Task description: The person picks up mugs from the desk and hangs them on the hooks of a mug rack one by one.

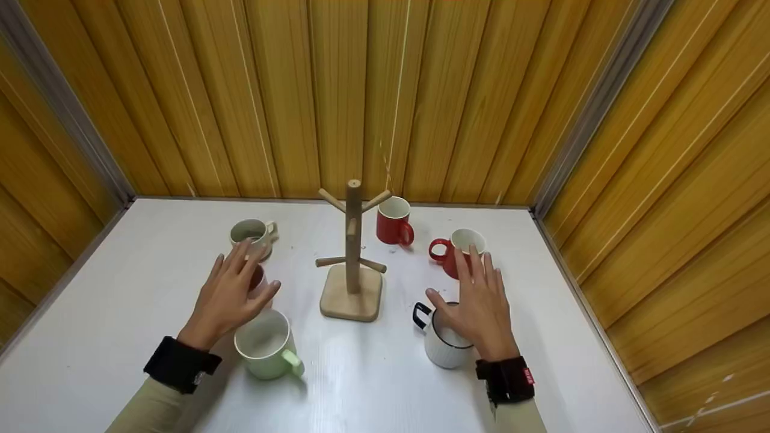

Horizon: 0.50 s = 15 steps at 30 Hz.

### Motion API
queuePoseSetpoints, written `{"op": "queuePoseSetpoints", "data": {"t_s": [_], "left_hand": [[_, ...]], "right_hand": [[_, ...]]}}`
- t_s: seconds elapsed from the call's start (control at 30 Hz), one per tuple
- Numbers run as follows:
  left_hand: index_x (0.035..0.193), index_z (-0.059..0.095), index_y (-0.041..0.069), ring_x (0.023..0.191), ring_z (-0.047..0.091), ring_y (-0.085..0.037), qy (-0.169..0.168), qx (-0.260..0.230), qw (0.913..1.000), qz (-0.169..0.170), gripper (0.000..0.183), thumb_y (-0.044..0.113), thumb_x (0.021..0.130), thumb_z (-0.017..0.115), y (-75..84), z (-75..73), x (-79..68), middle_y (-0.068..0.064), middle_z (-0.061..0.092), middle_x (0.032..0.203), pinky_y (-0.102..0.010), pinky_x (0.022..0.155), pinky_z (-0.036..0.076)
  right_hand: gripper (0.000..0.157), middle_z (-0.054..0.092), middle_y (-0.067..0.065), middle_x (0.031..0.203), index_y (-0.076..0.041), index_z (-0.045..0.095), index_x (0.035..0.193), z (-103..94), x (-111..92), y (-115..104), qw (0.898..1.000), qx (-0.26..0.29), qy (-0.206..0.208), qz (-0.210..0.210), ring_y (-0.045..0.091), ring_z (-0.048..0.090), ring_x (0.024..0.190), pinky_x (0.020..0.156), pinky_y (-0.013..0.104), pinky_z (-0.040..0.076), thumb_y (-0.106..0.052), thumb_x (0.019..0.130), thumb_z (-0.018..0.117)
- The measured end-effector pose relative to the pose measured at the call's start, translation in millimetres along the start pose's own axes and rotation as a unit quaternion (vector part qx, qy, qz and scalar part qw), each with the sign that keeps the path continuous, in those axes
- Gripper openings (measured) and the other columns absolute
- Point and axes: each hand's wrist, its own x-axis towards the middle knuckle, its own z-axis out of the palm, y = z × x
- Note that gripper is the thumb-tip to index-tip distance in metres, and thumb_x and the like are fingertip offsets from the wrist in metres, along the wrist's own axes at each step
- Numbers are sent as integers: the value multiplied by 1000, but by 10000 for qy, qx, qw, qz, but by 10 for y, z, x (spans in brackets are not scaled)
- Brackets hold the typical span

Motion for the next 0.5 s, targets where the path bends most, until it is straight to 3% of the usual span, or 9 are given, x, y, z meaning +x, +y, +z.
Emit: {"op": "queuePoseSetpoints", "data": {"t_s": [0.5], "left_hand": [[155,47,12,151,30,-39,75,-283,9996,-17,76,58,96,60,-18,-33,-38,-21,34,163,-59,122,22]], "right_hand": [[96,18,22,168,-14,23,164,43,18,-6,9997,171,-184,34,50,14,151,112,77,19,-70,93,58]]}}
